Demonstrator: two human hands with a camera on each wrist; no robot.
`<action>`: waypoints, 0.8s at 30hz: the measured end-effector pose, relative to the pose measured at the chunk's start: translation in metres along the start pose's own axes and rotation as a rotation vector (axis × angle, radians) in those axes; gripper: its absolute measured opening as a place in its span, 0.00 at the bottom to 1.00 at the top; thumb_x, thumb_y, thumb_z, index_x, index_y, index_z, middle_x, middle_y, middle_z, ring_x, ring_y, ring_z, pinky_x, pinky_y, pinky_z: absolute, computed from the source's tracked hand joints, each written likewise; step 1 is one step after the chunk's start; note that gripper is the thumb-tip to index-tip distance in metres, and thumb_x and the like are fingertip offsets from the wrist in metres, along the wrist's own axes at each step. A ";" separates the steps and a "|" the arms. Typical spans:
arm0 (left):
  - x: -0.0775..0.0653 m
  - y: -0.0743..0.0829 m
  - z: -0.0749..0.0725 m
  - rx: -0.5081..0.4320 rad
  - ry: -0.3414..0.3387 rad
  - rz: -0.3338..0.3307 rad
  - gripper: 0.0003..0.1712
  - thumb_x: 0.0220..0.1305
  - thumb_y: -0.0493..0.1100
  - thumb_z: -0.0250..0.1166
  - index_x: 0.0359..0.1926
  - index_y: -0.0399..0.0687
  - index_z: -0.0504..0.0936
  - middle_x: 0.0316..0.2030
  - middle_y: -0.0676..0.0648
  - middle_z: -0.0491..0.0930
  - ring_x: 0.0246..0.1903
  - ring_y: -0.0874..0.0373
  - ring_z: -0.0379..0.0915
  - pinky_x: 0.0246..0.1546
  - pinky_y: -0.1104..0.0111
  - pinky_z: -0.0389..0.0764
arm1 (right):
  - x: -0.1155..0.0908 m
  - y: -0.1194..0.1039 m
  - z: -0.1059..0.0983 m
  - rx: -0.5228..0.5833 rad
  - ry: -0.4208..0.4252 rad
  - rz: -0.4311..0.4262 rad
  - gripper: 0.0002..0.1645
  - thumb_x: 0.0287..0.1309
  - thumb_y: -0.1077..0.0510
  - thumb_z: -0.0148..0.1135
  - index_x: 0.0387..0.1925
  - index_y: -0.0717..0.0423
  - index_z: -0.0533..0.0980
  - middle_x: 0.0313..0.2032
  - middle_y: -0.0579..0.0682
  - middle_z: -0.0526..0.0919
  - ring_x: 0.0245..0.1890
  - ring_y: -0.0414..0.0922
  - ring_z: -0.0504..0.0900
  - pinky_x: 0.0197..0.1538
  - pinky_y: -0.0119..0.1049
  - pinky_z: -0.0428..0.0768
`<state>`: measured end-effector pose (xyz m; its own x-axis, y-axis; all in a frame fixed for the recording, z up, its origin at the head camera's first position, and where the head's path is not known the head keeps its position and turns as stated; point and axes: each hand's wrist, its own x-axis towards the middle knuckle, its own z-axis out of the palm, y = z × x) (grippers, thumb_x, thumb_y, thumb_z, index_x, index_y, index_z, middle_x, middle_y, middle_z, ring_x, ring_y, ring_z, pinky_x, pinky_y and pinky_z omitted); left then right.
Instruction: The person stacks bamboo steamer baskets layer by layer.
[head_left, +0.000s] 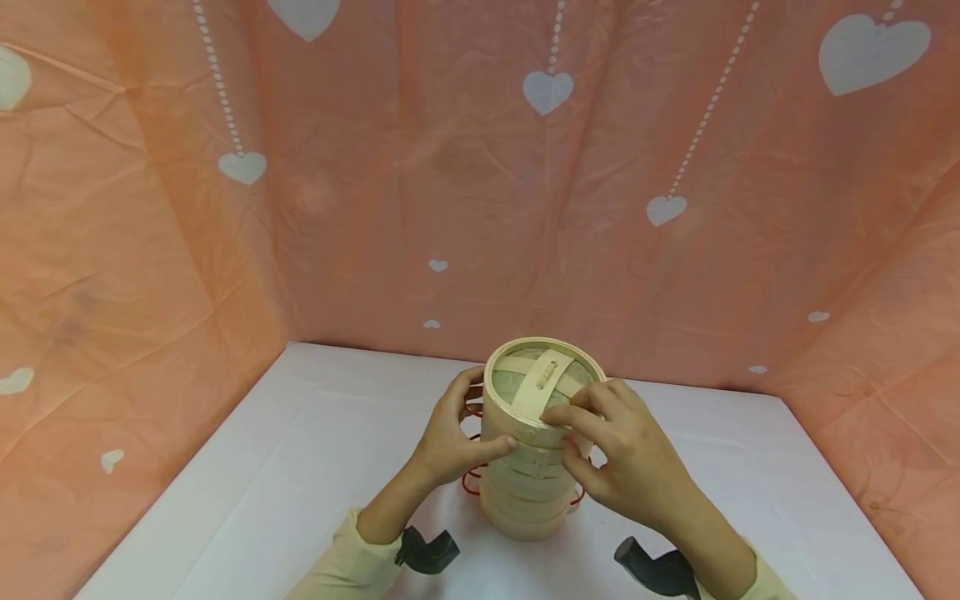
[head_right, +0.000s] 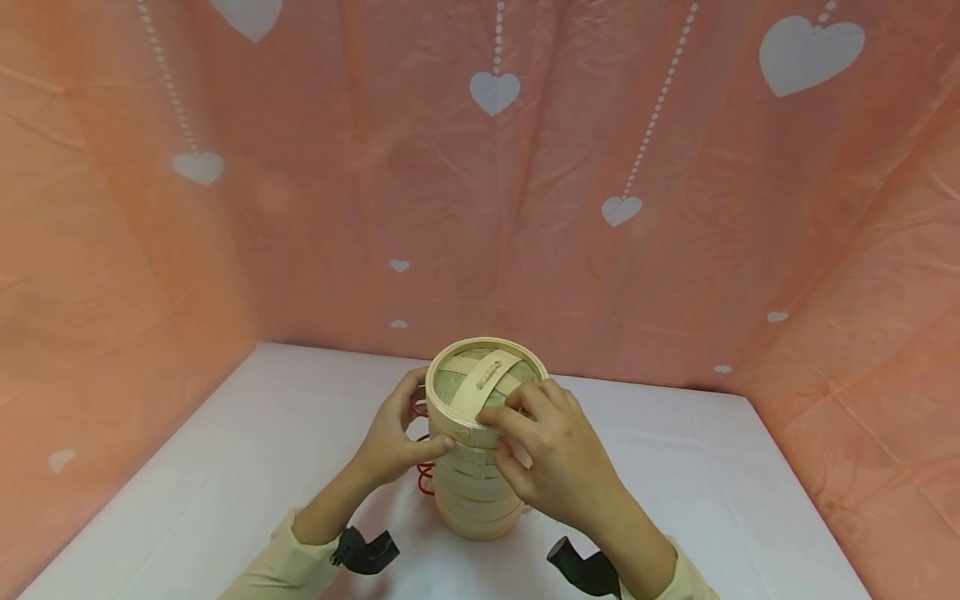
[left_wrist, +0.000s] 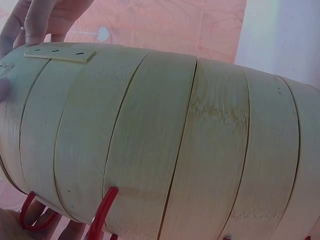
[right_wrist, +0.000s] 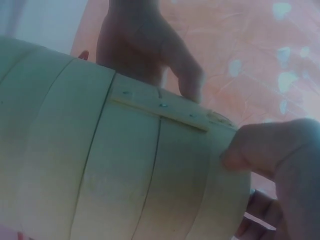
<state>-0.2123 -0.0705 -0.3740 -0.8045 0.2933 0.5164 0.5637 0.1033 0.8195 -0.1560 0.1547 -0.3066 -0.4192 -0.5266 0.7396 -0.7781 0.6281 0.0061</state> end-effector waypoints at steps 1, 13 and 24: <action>0.000 0.000 0.000 0.000 0.000 0.001 0.48 0.44 0.56 0.75 0.65 0.46 0.66 0.58 0.45 0.72 0.55 0.44 0.71 0.51 0.63 0.76 | 0.000 0.000 0.000 0.000 -0.001 -0.002 0.21 0.38 0.65 0.64 0.38 0.46 0.81 0.32 0.44 0.74 0.35 0.43 0.68 0.42 0.38 0.68; -0.003 0.001 -0.003 0.003 0.002 0.015 0.47 0.43 0.52 0.75 0.65 0.46 0.67 0.57 0.44 0.73 0.54 0.47 0.72 0.49 0.64 0.77 | -0.001 -0.004 0.002 0.005 -0.004 0.001 0.21 0.37 0.64 0.66 0.39 0.47 0.81 0.32 0.44 0.74 0.36 0.44 0.68 0.44 0.40 0.68; -0.002 0.002 -0.005 0.027 -0.009 0.038 0.48 0.45 0.57 0.74 0.65 0.46 0.66 0.58 0.45 0.72 0.56 0.47 0.71 0.51 0.62 0.77 | -0.001 -0.002 0.001 0.000 -0.010 0.019 0.23 0.37 0.61 0.67 0.41 0.46 0.80 0.35 0.45 0.76 0.38 0.45 0.70 0.48 0.47 0.69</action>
<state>-0.2108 -0.0751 -0.3721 -0.7811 0.3056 0.5446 0.5985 0.1173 0.7925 -0.1543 0.1532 -0.3075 -0.4389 -0.5199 0.7329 -0.7699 0.6381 -0.0084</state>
